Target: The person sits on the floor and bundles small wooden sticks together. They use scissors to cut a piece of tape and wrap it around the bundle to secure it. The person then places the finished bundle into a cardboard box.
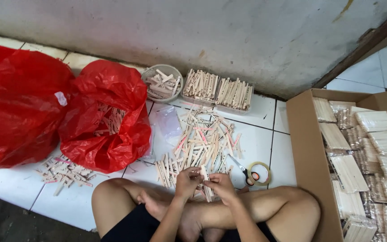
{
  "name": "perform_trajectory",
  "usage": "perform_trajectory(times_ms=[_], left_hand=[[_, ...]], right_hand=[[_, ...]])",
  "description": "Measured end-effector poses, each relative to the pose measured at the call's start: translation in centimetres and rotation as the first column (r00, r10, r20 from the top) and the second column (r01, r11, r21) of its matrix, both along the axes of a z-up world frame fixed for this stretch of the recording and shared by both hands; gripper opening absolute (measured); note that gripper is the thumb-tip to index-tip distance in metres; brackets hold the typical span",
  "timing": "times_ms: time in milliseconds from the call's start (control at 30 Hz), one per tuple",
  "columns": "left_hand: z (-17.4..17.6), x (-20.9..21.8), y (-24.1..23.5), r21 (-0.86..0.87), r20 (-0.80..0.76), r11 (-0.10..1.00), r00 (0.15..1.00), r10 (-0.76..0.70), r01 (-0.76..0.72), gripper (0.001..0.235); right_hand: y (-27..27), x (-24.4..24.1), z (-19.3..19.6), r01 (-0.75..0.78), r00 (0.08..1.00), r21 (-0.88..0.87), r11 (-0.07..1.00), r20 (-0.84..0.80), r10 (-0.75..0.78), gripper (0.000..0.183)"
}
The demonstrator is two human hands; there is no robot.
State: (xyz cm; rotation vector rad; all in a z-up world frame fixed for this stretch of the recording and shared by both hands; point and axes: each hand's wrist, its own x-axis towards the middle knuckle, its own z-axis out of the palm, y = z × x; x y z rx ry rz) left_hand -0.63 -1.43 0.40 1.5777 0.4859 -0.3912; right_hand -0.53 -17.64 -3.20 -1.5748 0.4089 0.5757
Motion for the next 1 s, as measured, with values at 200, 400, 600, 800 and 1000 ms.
perform_trajectory(times_ms=[200,400,600,800,1000], left_hand=[[-4.7,0.0,1.0,-0.088,0.022,0.996,0.999,-0.032,0.034,0.038],[-5.8,-0.3,1.3,-0.125,0.008,0.992,1.000,0.020,-0.019,0.041],[-5.4,-0.1,1.4,-0.120,0.042,0.993,0.999,-0.007,0.012,0.041],[-5.5,0.0,1.3,-0.236,0.051,0.968,0.996,-0.076,0.086,0.029],[-6.3,0.0,1.5,-0.244,0.079,0.967,0.995,-0.057,0.074,0.029]], right_hand=[[0.1,0.3,1.9,-0.076,0.971,-0.063,0.995,-0.232,0.059,0.049],[-0.2,-0.1,0.9,-0.046,0.971,0.077,0.996,-0.229,0.063,0.035],[-0.5,-0.1,0.2,-0.055,0.978,0.199,0.978,-0.186,0.092,0.015],[-0.7,0.1,1.5,0.018,0.964,0.320,0.947,-0.256,0.068,0.023],[-0.4,-0.1,1.3,-0.014,0.976,0.284,0.959,-0.206,0.075,0.020]])
